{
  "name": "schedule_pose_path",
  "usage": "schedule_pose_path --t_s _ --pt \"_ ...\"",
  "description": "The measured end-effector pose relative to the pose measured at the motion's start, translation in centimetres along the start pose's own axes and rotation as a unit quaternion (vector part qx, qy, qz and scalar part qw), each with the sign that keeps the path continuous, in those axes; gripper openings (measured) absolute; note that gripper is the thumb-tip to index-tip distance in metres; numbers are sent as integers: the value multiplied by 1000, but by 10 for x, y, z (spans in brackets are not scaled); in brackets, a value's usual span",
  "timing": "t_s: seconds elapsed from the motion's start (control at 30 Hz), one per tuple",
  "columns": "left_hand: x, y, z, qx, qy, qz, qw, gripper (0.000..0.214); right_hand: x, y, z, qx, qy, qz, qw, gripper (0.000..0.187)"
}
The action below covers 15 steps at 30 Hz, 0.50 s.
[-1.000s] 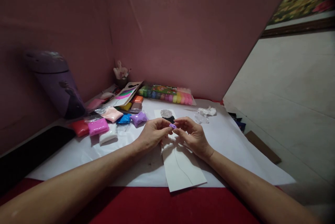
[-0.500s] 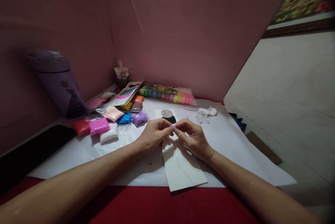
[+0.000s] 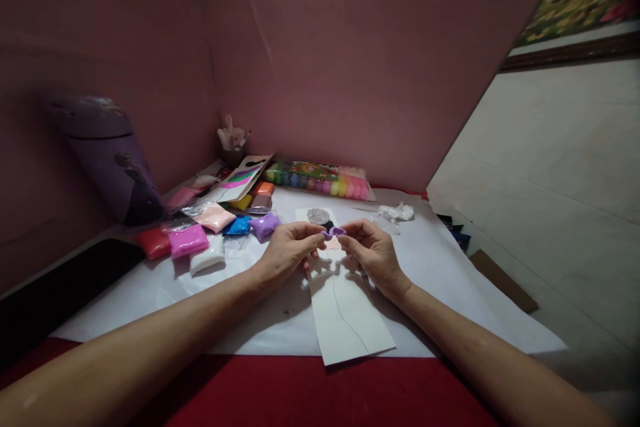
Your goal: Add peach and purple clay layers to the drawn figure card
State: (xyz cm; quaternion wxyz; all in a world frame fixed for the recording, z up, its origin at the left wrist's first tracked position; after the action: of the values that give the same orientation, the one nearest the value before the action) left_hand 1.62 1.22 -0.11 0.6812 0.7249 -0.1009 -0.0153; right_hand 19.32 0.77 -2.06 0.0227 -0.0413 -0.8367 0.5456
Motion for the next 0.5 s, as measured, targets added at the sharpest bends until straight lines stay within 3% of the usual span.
schedule_pose_path --t_s 0.1,0.2,0.5 --pt "1 -2 1 -9 -36 -14 999 42 2 -2 4 -25 -50 10 998 23" --pt "2 -3 1 12 -54 -48 997 35 3 -4 6 -85 -68 58 992 16" --pt "2 -6 2 57 -26 -92 994 23 5 -9 9 -114 -70 99 986 12"
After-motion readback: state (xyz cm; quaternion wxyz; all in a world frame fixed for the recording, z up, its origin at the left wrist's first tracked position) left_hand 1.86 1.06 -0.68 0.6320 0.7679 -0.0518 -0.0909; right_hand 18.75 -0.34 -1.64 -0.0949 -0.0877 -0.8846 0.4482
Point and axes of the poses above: each hand's wrist, its own z-axis away from the middle knuckle, its own x-axis out of the palm, y = z × x, the point moved 1 cm from there along -z, towards the middle knuckle, and after that the axes turned 7 degrees about y, right-handed, at the moved point
